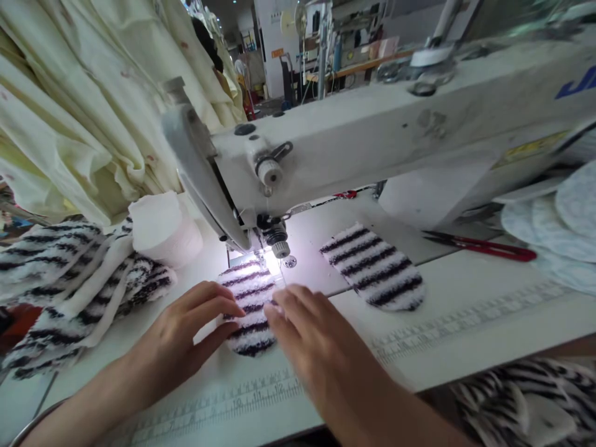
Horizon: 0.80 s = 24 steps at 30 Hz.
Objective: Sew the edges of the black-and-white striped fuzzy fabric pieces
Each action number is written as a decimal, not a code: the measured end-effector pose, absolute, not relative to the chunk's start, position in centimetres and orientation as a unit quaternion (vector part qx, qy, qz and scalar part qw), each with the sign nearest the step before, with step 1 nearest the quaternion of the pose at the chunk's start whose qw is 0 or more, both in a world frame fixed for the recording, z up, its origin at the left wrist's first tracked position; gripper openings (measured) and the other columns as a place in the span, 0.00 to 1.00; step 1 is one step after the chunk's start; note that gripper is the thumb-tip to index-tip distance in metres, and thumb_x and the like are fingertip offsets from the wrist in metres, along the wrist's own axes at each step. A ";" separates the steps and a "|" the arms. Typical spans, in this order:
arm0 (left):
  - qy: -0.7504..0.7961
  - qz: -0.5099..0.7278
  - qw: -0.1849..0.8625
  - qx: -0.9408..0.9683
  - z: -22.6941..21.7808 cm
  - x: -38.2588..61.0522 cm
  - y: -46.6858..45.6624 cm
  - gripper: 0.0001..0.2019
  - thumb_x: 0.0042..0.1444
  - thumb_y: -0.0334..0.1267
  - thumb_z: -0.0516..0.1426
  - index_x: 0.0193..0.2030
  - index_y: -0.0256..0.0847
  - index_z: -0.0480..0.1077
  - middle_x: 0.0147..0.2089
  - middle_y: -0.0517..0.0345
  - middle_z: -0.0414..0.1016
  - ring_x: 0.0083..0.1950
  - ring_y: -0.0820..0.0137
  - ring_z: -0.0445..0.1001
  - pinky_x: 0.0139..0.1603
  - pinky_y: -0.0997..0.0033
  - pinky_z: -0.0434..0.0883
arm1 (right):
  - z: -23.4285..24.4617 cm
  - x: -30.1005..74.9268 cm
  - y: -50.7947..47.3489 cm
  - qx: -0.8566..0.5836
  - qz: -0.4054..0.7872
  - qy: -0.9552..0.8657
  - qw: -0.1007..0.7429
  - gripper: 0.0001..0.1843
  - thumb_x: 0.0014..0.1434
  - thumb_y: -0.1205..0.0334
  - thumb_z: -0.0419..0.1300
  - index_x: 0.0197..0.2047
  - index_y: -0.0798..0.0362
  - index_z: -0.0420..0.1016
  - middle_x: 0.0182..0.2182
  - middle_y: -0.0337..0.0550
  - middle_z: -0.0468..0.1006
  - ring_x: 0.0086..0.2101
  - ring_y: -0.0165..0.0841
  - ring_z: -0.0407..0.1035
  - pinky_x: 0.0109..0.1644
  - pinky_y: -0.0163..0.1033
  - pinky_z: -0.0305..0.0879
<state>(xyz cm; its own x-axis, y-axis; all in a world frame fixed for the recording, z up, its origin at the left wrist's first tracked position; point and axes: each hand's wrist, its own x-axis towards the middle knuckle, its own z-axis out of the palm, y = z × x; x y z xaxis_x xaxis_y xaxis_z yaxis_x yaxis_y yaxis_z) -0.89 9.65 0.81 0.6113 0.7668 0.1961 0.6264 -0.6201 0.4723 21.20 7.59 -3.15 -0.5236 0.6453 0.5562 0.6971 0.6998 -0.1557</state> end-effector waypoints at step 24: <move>0.276 0.170 0.157 0.933 0.1 -1.7 13.8 0.10 0.64 0.29 0.51 0.49 0.37 0.69 0.51 0.47 0.74 0.54 0.65 0.72 0.53 0.64 0.74 | -5.3 18.2 7.6 -0.473 -0.132 -0.824 0.284 0.27 0.59 0.79 0.39 0.51 0.55 0.72 0.49 0.42 0.77 0.52 0.36 0.64 0.54 0.43 0.54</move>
